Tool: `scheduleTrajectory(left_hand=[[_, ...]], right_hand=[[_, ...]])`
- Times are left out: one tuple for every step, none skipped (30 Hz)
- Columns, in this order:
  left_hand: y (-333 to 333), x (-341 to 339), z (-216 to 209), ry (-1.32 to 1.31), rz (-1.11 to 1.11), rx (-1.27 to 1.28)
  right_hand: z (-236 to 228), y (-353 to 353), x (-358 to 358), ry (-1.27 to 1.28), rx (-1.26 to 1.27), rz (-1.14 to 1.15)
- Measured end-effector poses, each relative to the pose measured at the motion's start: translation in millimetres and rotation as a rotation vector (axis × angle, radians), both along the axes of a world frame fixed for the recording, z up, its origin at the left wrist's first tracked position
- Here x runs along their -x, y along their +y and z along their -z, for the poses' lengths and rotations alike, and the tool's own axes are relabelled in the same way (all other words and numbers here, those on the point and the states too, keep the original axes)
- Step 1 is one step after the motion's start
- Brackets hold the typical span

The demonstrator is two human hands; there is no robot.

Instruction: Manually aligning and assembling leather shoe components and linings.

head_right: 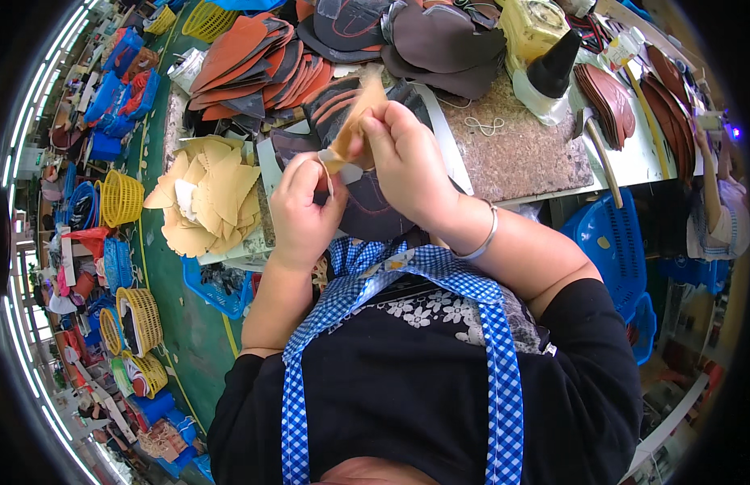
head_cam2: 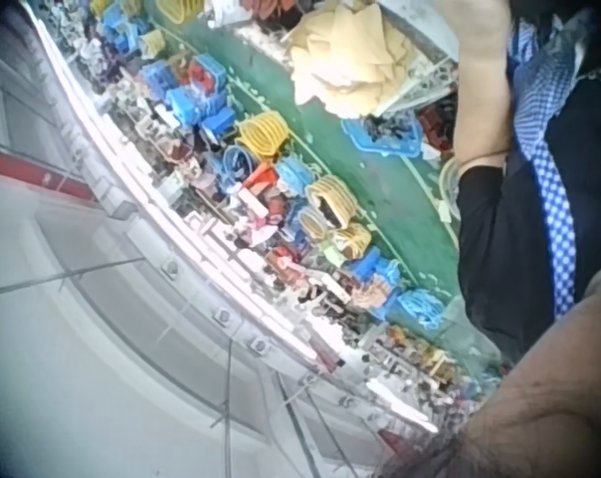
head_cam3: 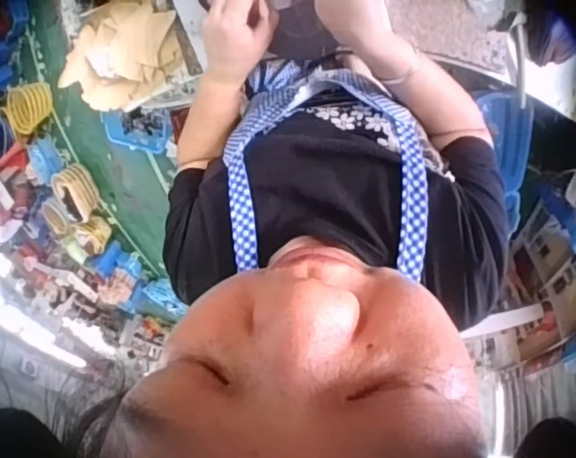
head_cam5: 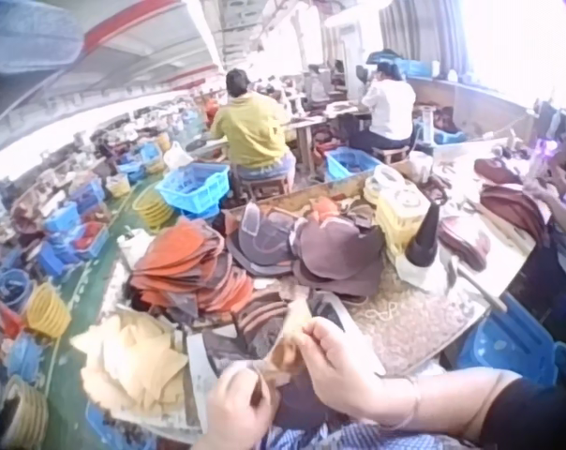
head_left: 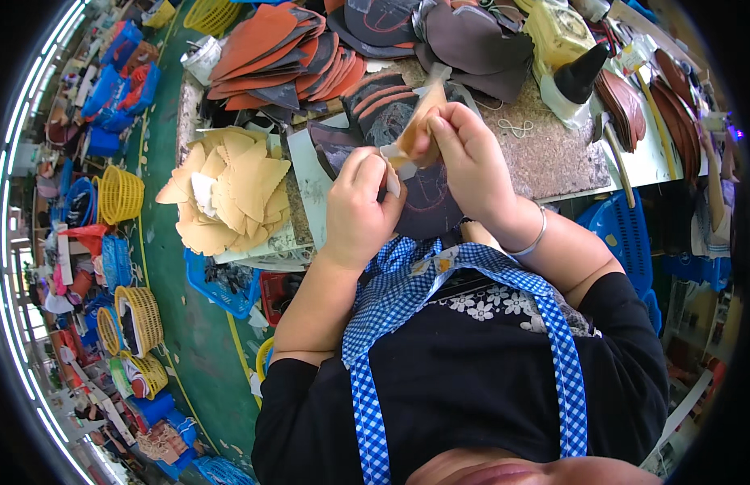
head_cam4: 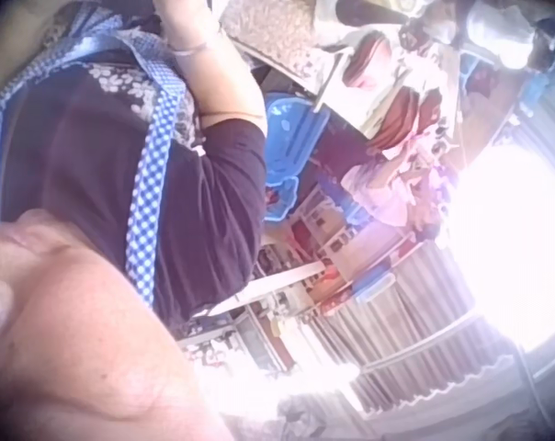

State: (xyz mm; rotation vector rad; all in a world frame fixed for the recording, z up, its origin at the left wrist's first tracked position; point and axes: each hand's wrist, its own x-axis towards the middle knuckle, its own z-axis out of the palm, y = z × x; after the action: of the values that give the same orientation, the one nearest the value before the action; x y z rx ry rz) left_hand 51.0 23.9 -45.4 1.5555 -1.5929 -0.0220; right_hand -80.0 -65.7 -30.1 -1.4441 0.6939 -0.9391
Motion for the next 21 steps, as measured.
scheduleTrajectory(left_hand=[[1.7,-3.2,3.7,-0.001,0.001,0.000],[4.2,-9.0,11.0,0.265,0.077,-0.053],[6.5,-13.8,14.3,0.531,0.153,-0.107],[13.8,-14.1,8.6,0.968,0.214,-0.168],[13.3,-15.5,6.8,0.967,0.213,-0.169],[12.7,-16.7,5.6,1.060,0.224,-0.145],[13.4,-16.9,4.1,1.155,0.234,-0.117],[12.4,-9.6,-3.6,1.188,0.212,-0.145],[13.1,-7.3,-2.7,1.189,0.208,-0.140],[13.4,-5.9,-2.8,1.112,0.178,-0.146],[13.9,-5.0,-3.1,1.034,0.148,-0.151],[15.1,-3.8,-4.8,1.033,0.150,-0.151],[16.0,-2.9,-7.4,1.031,0.124,-0.156],[15.9,-2.6,-9.8,1.030,0.098,-0.162],[15.1,-4.2,-12.3,1.030,0.096,-0.159],[17.0,-7.1,-15.2,1.291,0.188,-0.182],[20.2,-13.1,-18.2,1.550,0.286,-0.207],[25.2,-35.7,3.5,1.673,0.455,-0.190],[25.2,-48.1,10.2,1.675,0.460,-0.191],[24.5,-56.5,14.1,1.708,0.573,-0.085],[23.5,-62.6,16.3,1.736,0.687,0.023]], right_hand=[[-0.5,-5.7,-0.9,-0.022,-0.114,-0.006],[-1.5,-9.9,-1.1,-0.044,-0.228,-0.013],[-2.8,-12.5,-0.6,-0.045,-0.226,-0.012],[-4.0,-15.6,-0.4,-0.024,-0.059,0.035],[-6.3,-18.2,0.6,-0.004,0.108,0.082],[-13.4,-20.5,3.8,0.058,0.293,0.173],[-20.6,-18.7,4.7,0.058,0.295,0.169],[-27.2,-15.2,5.9,0.089,0.706,0.120],[-30.2,-12.0,6.0,0.116,1.118,0.065],[-30.6,-8.9,3.3,0.057,1.216,0.021],[-28.7,-7.7,2.1,0.057,1.217,0.024],[-25.7,-6.7,1.2,0.071,1.184,0.037],[-24.3,-7.5,-0.4,0.080,1.154,0.045],[-25.0,-16.8,1.1,0.025,1.056,0.093],[-25.6,-18.0,6.5,0.041,0.756,0.103],[-29.4,-20.9,10.7,-0.063,0.320,0.055],[-35.0,-24.9,15.2,-0.161,-0.118,0.009],[-37.5,-38.1,27.4,-0.267,-0.358,-0.177],[-36.4,-51.7,44.5,-0.369,-0.595,-0.360],[-31.4,-58.0,60.2,-0.312,-0.597,-0.375],[-25.2,-65.4,76.5,-0.254,-0.597,-0.388]])
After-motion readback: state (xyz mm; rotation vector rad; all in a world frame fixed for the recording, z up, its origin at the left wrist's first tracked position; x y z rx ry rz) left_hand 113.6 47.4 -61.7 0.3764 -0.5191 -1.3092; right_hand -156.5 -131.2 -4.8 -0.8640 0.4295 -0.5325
